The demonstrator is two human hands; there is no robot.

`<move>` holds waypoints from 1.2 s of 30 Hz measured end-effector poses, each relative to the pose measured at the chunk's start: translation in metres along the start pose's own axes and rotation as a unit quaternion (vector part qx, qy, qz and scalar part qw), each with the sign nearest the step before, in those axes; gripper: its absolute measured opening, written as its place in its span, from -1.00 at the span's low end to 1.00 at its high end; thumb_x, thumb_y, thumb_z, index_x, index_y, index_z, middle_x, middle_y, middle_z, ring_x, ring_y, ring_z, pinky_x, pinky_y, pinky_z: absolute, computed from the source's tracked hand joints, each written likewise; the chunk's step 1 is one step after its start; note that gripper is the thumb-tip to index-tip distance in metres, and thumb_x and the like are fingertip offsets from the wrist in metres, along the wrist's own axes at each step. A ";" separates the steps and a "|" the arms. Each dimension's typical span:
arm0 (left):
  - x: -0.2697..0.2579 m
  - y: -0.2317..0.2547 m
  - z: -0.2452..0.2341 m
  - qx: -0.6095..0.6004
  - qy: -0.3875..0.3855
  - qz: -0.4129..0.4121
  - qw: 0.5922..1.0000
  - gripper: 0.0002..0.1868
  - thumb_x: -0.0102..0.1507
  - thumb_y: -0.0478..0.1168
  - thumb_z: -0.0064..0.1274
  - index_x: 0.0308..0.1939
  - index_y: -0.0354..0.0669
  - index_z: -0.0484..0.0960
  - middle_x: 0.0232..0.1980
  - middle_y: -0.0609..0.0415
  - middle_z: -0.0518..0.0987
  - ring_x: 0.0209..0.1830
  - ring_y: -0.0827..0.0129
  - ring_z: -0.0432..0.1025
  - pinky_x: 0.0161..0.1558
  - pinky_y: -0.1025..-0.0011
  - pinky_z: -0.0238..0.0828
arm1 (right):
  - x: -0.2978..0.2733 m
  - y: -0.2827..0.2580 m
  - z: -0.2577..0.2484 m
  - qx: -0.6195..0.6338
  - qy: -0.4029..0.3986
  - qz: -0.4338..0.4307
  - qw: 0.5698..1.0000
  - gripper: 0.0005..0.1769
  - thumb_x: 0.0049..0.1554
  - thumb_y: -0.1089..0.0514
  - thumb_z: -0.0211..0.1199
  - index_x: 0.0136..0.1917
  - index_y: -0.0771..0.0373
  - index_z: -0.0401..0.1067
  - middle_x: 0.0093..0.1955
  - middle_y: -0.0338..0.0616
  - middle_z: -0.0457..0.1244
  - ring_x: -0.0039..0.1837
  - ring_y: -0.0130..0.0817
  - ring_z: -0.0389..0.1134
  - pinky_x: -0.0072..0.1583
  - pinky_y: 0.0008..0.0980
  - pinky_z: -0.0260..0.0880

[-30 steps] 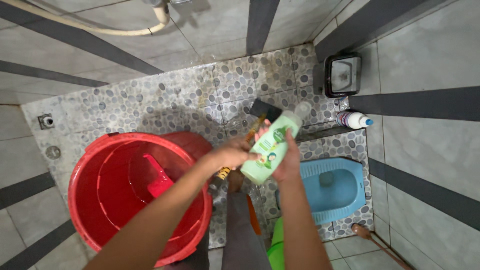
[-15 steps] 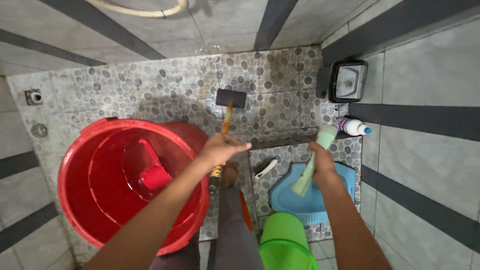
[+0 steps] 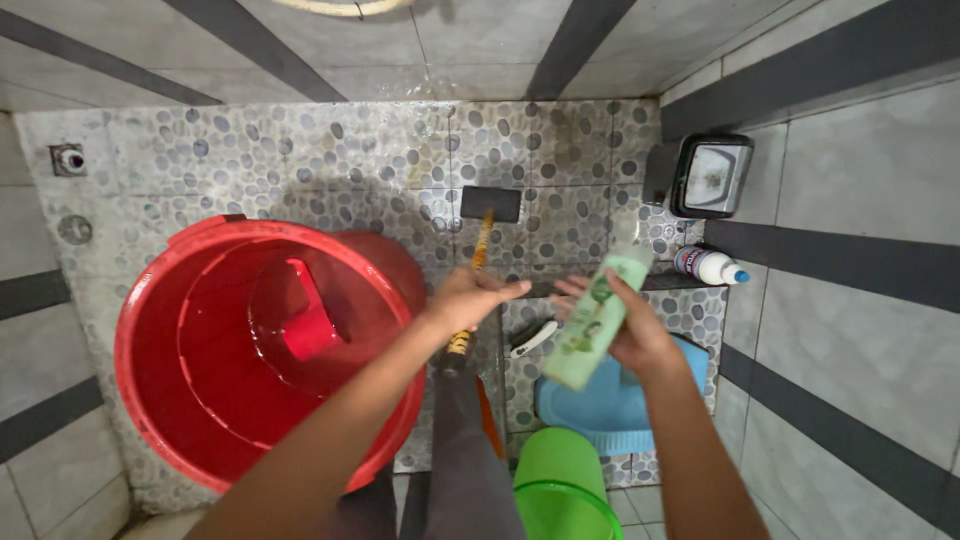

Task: The person scrubs the tiled floor of a bathroom using a long-handled brush and water from a red bucket.

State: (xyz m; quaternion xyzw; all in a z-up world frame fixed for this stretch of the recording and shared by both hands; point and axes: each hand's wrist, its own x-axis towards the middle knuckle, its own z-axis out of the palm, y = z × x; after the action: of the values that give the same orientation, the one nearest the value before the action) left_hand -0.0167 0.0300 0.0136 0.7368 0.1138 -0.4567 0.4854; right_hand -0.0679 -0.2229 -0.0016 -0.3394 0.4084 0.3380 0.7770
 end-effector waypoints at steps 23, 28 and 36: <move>0.039 -0.009 0.029 -0.002 -0.087 -0.005 0.996 -0.65 0.08 0.01 0.12 -0.34 -0.25 0.68 -0.54 0.04 0.56 -0.67 0.40 0.39 -0.64 0.43 0.26 | 0.036 0.083 0.035 0.137 0.150 -0.143 0.969 -0.50 0.02 0.01 0.30 0.19 0.20 0.33 0.04 -0.13 0.32 0.05 -0.25 0.38 0.07 -0.25 0.41; 0.050 -0.018 0.022 0.049 -0.087 -0.004 0.995 -0.68 0.10 -0.07 0.13 -0.23 -0.25 0.70 -0.44 -0.02 0.63 -0.59 0.36 0.48 -0.55 0.40 0.38 | 0.051 0.094 0.034 0.176 0.074 -0.088 0.978 -0.46 0.06 -0.14 0.23 0.21 0.19 0.33 0.07 -0.16 0.32 0.07 -0.28 0.37 0.11 -0.26 0.38; 0.035 -0.002 0.024 0.073 -0.087 -0.016 0.993 -0.67 0.07 -0.08 0.17 -0.20 -0.23 0.71 -0.35 -0.07 0.66 -0.44 0.26 0.54 -0.37 0.33 0.45 | 0.070 0.067 0.019 0.175 0.086 -0.063 0.979 -0.48 0.10 -0.15 0.20 0.17 0.23 0.33 0.04 -0.07 0.31 0.04 -0.18 0.37 0.09 -0.20 0.39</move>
State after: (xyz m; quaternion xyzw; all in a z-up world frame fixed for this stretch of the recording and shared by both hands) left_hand -0.0116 0.0017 -0.0176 0.7259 0.0487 -0.5338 0.4311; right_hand -0.0839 -0.1541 -0.0704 -0.2506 0.5047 0.1811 0.8060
